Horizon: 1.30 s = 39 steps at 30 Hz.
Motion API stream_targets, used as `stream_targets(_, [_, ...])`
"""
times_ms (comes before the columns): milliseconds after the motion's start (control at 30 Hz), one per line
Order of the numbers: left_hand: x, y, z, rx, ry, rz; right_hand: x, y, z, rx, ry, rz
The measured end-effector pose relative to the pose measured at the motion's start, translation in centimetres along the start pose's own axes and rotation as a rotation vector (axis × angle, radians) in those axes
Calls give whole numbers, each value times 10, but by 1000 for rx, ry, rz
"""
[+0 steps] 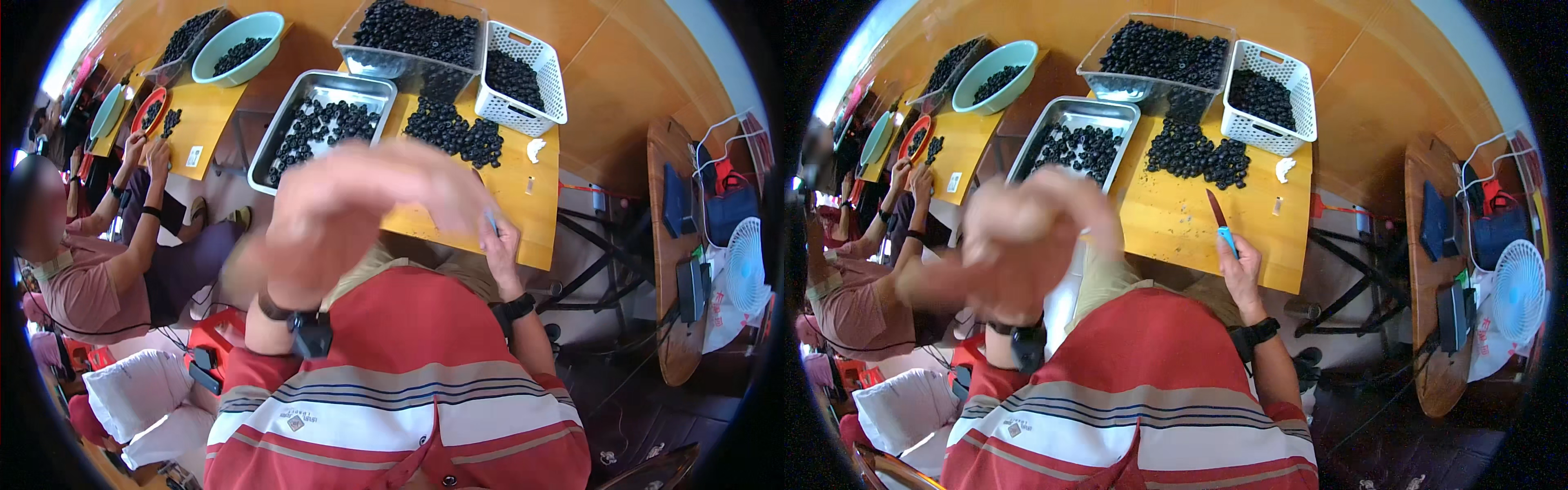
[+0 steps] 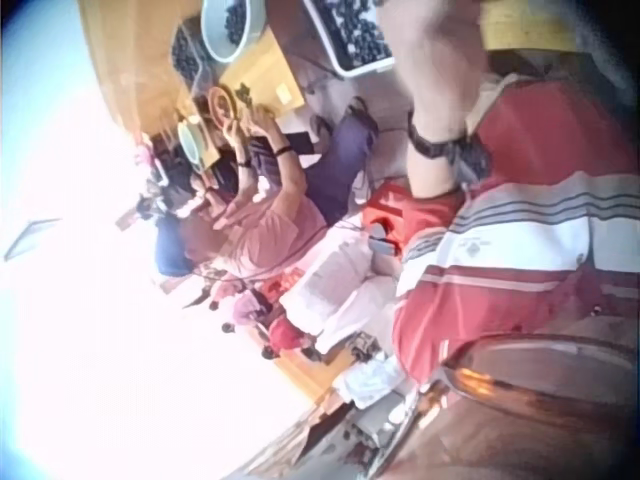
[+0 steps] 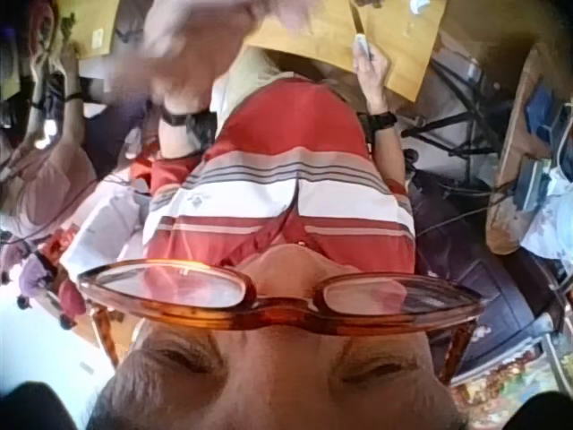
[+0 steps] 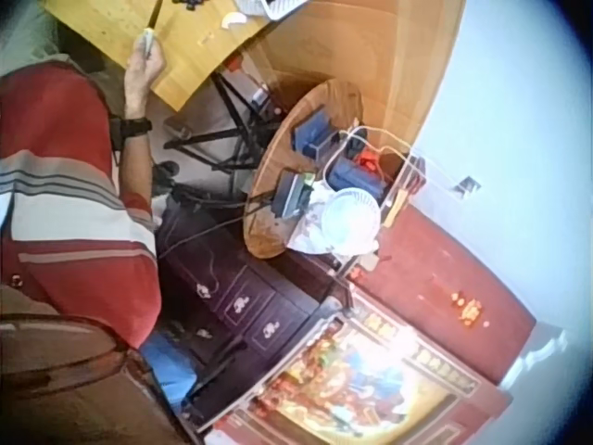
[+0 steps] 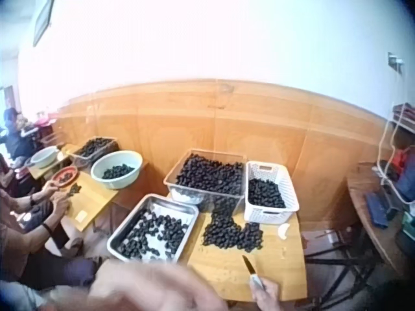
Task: Trimming and sorting small black rubber parts using a knife.
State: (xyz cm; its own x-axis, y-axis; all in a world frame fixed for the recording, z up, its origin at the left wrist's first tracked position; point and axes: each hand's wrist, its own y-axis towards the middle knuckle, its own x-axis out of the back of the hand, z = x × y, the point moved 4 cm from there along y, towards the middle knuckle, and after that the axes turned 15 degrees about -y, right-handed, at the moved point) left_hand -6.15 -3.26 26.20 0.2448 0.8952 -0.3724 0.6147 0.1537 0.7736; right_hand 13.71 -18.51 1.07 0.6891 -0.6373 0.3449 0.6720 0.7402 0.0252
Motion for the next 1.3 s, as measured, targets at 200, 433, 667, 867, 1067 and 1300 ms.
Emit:
stream_targets(200, [105,-40,55,407,1040,-621,1,0,-15,26,-18,-43])
stream_targets(433, [176,-78,126,585,1657,-251,4,-1,-13,21,-9,-40])
stream_targets(667, [215,-93,159,699,1850,-200,6,-2,-12,8,28,-24])
stream_targets(867, [219,-100,165,814,1827,-242,7,-3,-13,0,45,-35])
stream_targets(1067, [217,-98,167,788,1792,-286,5,-1,-17,25,34,-24])
stream_targets(1300, [203,-108,163,630,1688,-244,6,-3,-14,24,24,-29])
